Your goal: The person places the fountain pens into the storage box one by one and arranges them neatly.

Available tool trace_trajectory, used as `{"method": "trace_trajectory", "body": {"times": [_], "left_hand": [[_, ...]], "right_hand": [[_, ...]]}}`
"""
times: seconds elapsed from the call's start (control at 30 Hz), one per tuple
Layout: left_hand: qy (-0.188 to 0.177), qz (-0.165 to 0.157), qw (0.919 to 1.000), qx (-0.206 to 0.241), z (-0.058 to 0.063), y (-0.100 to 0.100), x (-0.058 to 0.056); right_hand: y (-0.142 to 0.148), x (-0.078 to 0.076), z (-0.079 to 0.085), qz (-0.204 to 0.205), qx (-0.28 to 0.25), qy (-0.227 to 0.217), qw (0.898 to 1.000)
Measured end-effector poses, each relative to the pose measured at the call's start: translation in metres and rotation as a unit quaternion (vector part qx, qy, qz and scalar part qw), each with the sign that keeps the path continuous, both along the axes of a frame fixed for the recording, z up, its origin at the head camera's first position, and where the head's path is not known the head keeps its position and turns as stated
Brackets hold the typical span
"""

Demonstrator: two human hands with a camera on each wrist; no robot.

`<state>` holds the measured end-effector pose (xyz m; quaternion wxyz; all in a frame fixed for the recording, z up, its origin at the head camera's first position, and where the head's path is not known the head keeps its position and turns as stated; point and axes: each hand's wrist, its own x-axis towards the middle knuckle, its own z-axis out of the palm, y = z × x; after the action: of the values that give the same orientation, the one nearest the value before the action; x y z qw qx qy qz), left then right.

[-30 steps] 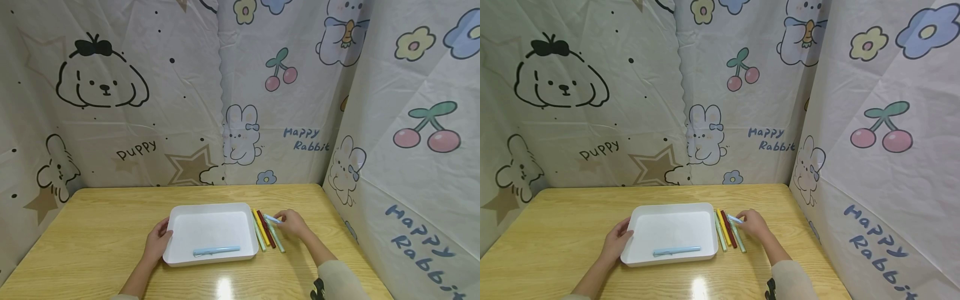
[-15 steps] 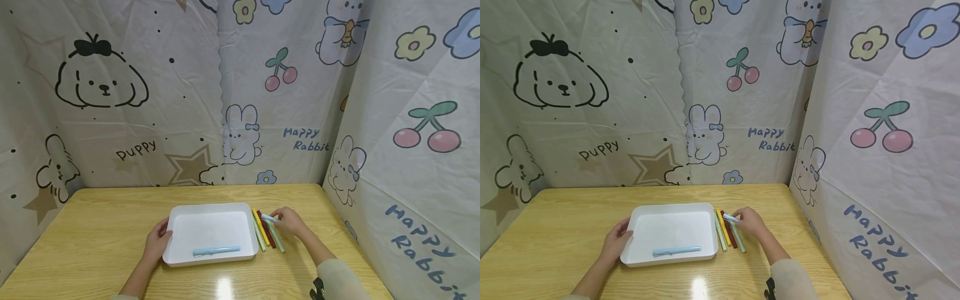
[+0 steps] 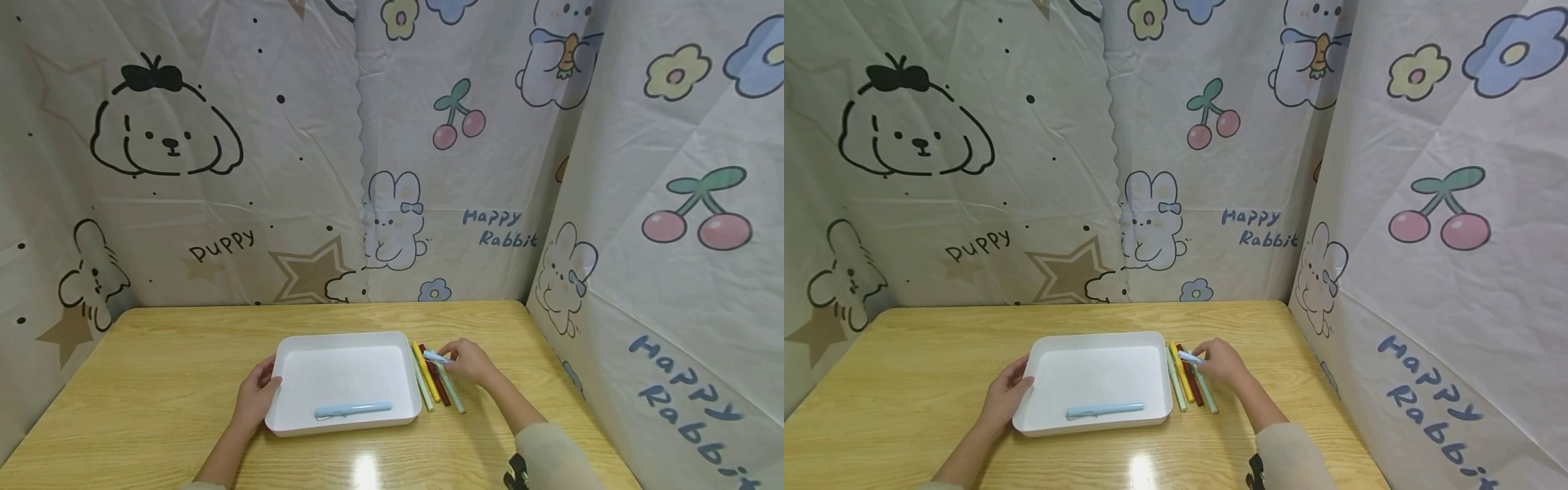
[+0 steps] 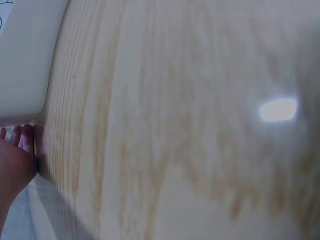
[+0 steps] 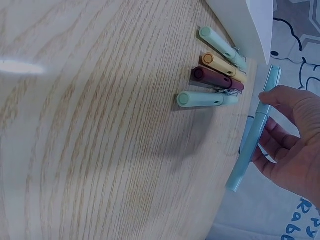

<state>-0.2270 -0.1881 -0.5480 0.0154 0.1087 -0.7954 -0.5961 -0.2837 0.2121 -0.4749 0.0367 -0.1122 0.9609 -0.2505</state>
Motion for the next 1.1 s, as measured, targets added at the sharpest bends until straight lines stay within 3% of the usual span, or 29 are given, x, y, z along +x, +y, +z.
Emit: {"method": "trace_trajectory", "body": {"times": [0.87,1.1], "left_hand": [[0.015,0.015,0.9997,-0.013,-0.002,0.003,0.0],[0.005,0.004,1.0,-0.002,0.001,0.001,0.001]], "right_hand": [[-0.017,0.003,0.007,0.031,0.004,-0.005,0.999],[-0.02,0.002,0.008,0.033,0.001,-0.014,0.999]]}}
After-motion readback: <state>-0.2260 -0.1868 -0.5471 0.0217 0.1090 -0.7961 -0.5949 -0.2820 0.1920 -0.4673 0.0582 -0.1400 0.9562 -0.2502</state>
